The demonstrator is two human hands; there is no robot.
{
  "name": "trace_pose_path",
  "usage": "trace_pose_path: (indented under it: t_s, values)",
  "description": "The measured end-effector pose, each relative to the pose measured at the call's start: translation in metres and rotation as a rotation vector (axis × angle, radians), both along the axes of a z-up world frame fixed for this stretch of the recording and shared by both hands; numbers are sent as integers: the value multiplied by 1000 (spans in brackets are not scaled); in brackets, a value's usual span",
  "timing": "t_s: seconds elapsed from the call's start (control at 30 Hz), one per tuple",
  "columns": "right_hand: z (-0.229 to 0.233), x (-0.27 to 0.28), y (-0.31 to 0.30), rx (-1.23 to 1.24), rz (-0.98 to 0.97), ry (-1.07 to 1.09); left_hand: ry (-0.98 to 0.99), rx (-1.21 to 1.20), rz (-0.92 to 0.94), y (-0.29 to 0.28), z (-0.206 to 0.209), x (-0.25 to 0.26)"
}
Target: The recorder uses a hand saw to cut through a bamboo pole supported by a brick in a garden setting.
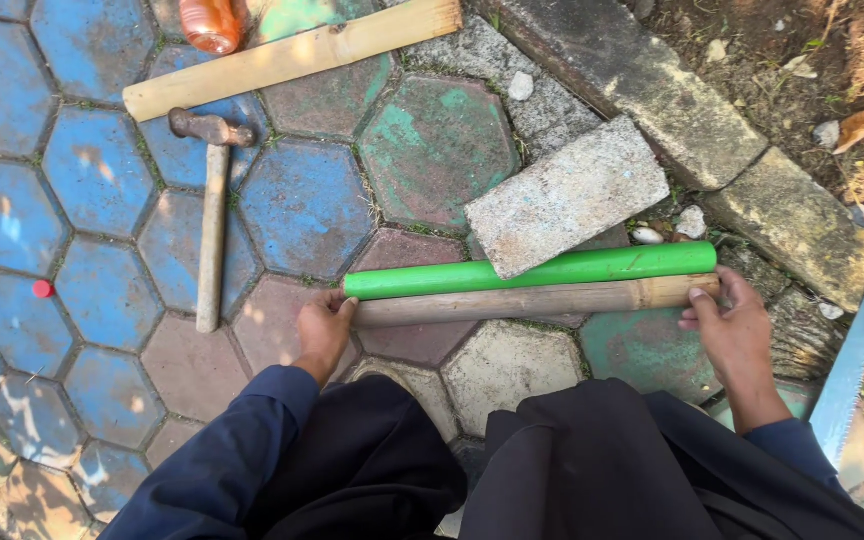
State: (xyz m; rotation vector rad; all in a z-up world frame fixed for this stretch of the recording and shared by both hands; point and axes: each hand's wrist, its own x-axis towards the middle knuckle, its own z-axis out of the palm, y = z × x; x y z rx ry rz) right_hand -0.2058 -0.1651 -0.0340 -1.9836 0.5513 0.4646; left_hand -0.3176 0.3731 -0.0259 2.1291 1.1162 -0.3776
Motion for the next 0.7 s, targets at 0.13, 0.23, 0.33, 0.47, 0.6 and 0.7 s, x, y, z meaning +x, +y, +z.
trace_pose_path:
  t_s: [0.13, 0.23, 0.33, 0.47, 0.6, 0.7]
  values:
    - [-10, 2, -13, -29, -36, 51, -52, 28, -86, 10, -10, -5]
    - [-13, -1, -16, 15, -38, 6, -35, 106, -164, 13, -16, -6]
    - [-9, 2, -16, 95, -47, 37, 9, 178, -218, 15, -22, -6]
    - [-3, 5, -14, 50, -8, 83, 61, 241, -261, 13, -18, -4]
    - [-3, 4, -16, 31, 27, 78, 87, 256, -251, 17, -27, -9]
    - [-2, 4, -16, 27, 34, 74, 90, 257, -258, 17, -28, -6]
